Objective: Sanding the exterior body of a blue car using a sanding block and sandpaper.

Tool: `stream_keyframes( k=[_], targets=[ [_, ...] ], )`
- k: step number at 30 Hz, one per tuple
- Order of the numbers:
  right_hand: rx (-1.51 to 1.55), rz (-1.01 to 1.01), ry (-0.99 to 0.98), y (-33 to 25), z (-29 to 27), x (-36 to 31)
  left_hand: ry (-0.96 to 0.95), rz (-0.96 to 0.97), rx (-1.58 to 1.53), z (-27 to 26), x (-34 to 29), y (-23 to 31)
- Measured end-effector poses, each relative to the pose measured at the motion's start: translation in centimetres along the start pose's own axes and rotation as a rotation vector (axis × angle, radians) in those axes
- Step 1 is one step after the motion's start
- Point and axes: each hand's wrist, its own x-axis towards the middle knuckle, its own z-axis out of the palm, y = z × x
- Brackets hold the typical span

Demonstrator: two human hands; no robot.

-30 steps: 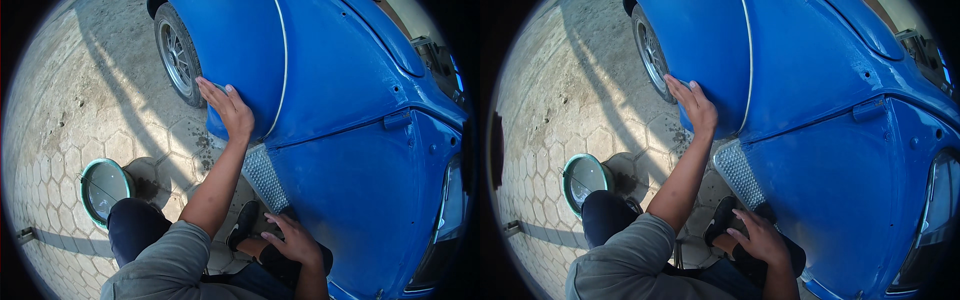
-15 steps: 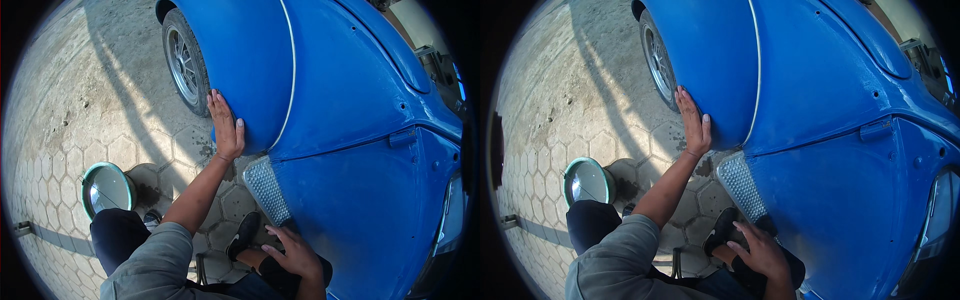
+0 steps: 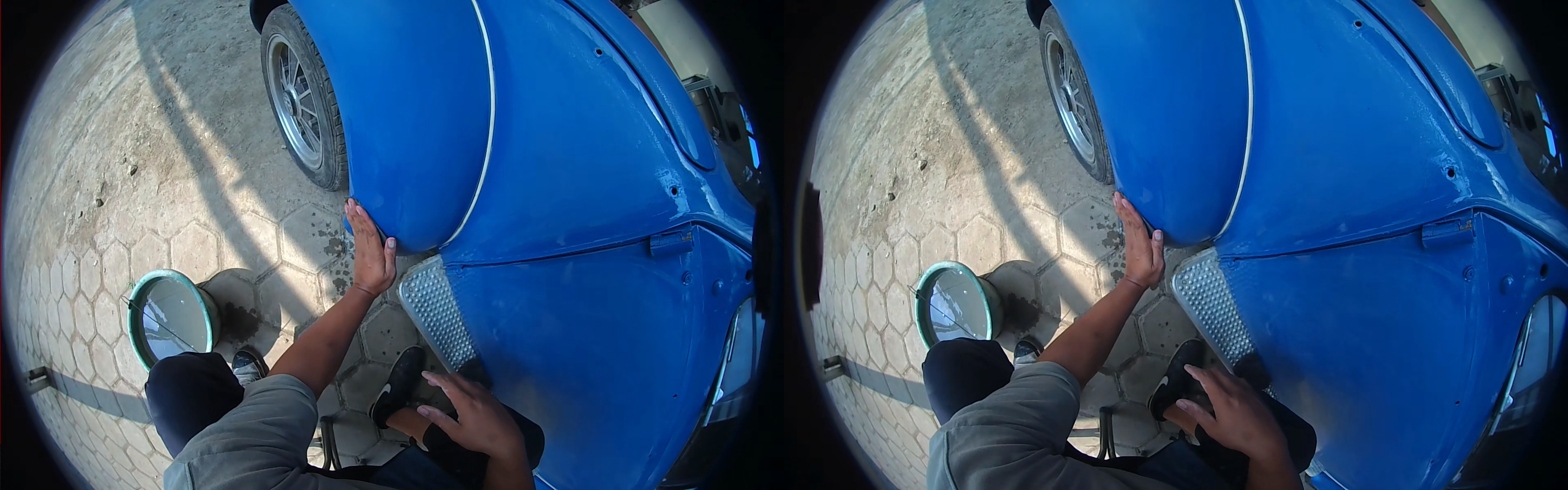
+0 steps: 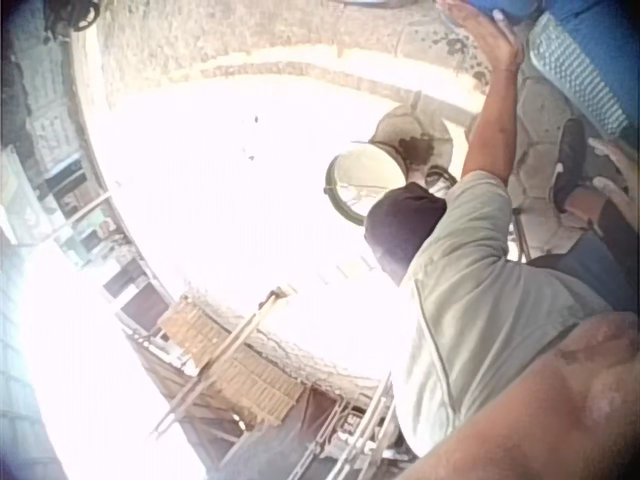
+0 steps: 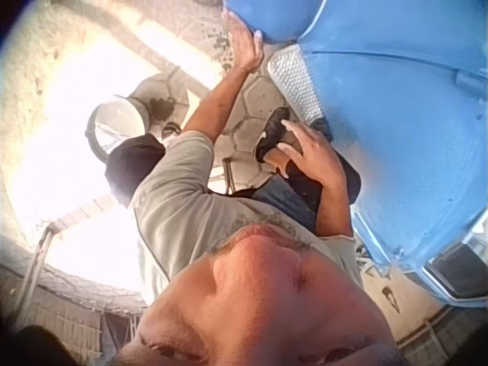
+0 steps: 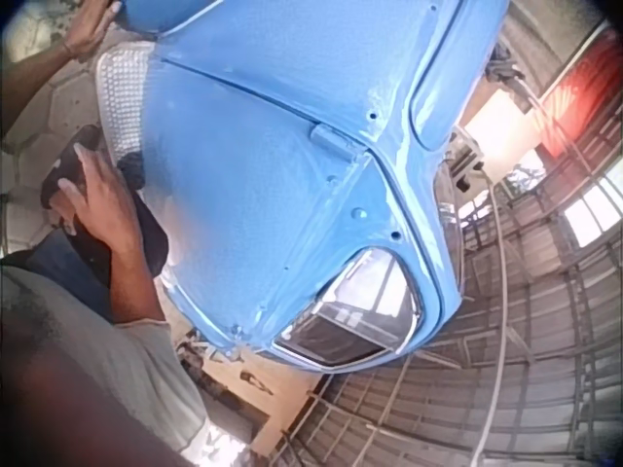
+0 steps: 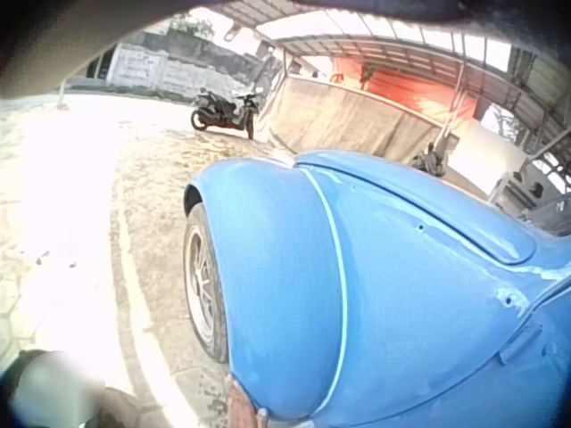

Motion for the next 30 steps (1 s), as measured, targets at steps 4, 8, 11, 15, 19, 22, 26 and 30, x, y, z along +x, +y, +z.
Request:
stream_keyframes(
  k=[4,8,11,15,19,22,26,30],
  targets=[
    [0.015,0.073,-0.050,-0.1,0.0,-0.3,0.172,0.109,0.044,-1.8,8.1,2.8],
    [0.014,0.083,-0.026,0.4,-0.2,-0.2,0.259,0.141,0.016,-3.3,12.7,5.5],
    [0.030,0.146,-0.090,-0.1,-1.0,-0.5,0.271,0.125,0.028,-3.4,13.3,5.8],
    [0.084,0.147,-0.063,0.4,-1.2,-0.9,0.252,0.077,0.032,-1.4,9.5,5.0],
    [0.032,0.149,-0.022,0.5,-1.1,-0.7,0.229,-0.087,-0.046,1.7,0.9,2.7],
    [0.053,0.145,-0.080,-0.1,-0.8,-0.8,0.213,-0.500,-0.209,4.2,-5.2,-0.9],
    [0.049,0.118,-0.050,0.8,-0.7,-1.4,0.405,-0.912,-0.971,5.5,-3.3,-0.7],
    [0.048,0.146,-0.010,1.0,-0.7,-1.4,0.631,-1.071,-1.057,4.6,0.8,1.2]
  ],
)
